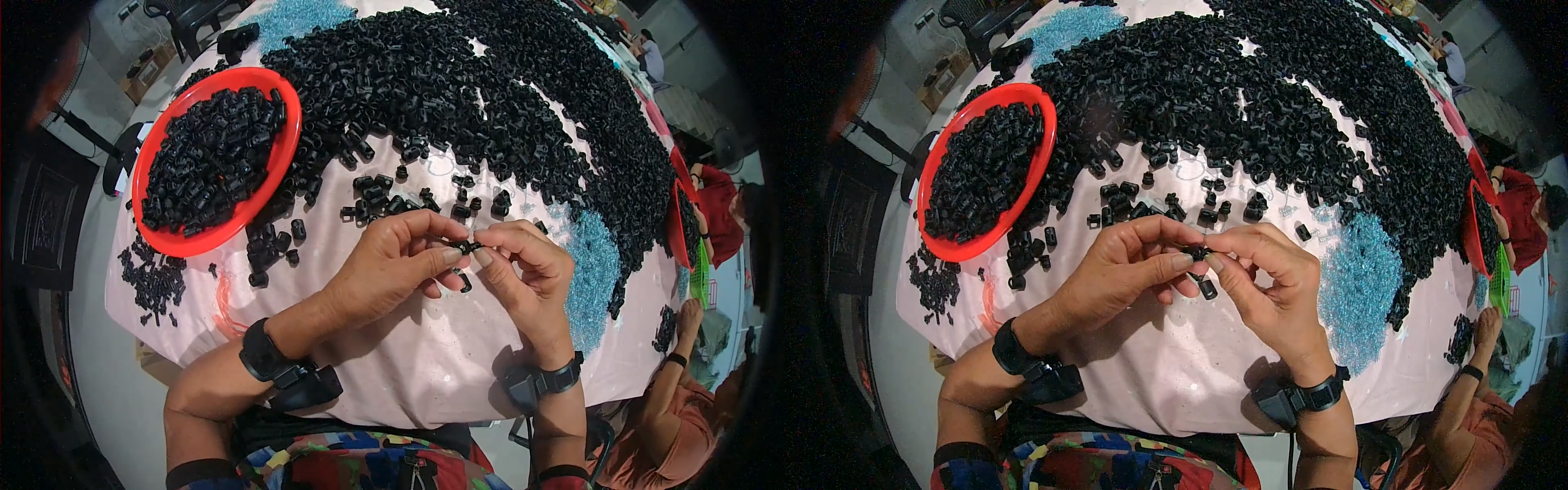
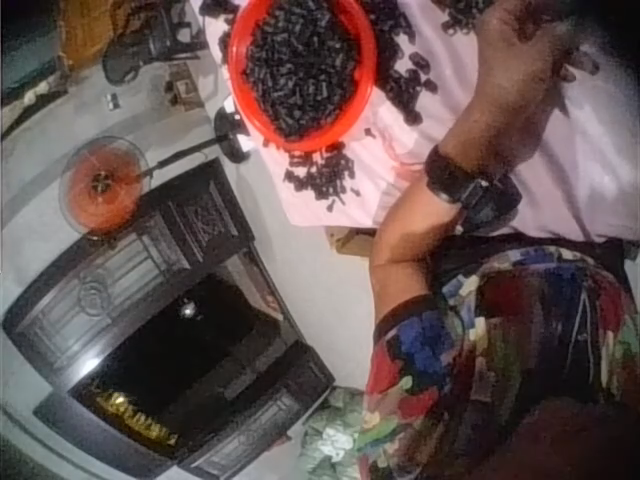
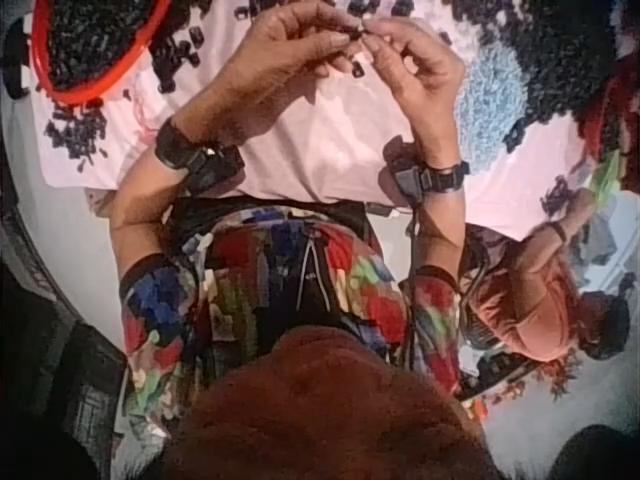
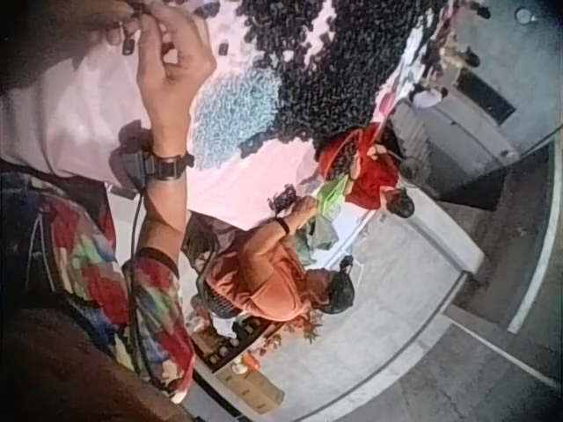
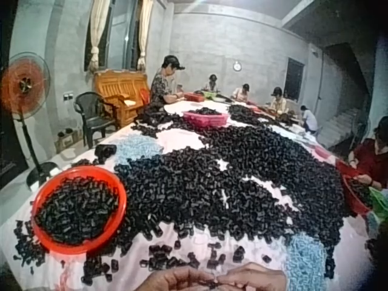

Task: Assembling small black plastic components by hand on a production table.

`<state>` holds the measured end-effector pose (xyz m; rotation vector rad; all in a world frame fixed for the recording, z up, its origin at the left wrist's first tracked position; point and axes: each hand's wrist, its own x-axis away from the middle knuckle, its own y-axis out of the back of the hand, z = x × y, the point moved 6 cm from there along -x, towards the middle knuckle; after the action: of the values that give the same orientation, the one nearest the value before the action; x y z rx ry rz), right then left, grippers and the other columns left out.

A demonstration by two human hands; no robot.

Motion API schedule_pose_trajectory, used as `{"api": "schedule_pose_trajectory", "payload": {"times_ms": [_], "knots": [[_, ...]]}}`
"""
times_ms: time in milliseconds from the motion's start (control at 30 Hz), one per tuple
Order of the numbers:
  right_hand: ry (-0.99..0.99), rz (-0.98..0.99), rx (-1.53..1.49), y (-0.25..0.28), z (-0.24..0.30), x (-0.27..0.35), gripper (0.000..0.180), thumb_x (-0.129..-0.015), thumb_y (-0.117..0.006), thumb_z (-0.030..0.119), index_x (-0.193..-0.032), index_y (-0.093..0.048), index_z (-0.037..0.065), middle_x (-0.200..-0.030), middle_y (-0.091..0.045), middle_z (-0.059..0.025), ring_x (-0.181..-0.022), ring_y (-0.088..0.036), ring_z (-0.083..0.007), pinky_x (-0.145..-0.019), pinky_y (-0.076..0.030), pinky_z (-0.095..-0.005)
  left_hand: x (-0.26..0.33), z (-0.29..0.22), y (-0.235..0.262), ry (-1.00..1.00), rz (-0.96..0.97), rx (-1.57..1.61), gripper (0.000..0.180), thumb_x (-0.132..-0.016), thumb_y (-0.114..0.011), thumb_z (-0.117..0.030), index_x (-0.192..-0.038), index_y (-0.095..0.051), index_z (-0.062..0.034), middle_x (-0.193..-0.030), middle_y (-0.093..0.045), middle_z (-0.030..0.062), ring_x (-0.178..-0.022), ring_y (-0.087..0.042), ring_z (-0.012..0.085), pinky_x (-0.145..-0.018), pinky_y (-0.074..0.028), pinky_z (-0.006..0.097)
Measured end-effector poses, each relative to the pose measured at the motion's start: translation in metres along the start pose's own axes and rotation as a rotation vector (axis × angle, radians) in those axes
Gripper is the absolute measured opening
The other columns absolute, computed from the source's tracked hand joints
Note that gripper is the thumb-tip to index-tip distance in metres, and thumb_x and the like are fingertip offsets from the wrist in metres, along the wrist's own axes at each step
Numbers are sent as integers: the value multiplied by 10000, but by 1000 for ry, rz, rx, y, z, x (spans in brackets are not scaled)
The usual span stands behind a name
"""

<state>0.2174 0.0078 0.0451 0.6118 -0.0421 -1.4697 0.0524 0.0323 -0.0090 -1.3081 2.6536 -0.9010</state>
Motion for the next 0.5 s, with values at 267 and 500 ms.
{"api": "schedule_pose_trajectory", "payload": {"times_ms": [267, 500], "knots": [[-36, -21, 8, -1, -2, 3, 206, -883, -740, 5, -1085, -768, 34, -943, -728, -72, -732, -615, -98, -635, -486, -231, -1, -3, -3, -48, -32, -120, 241, -1004, -652, -128, -1213, -636, -9, -1008, -718, 36, -855, -703, 92, -685, -562, 215], [1, 12, 79, -2, 4, 2, 204, -861, -749, -6, -1061, -771, 24, -917, -722, -67, -717, -605, -81, -615, -495, -221, 1, -1, -2, -53, -29, -130, 218, -1001, -654, -114, -1191, -640, -7, -991, -712, 35, -844, -699, 87, -671, -561, 218]]}}
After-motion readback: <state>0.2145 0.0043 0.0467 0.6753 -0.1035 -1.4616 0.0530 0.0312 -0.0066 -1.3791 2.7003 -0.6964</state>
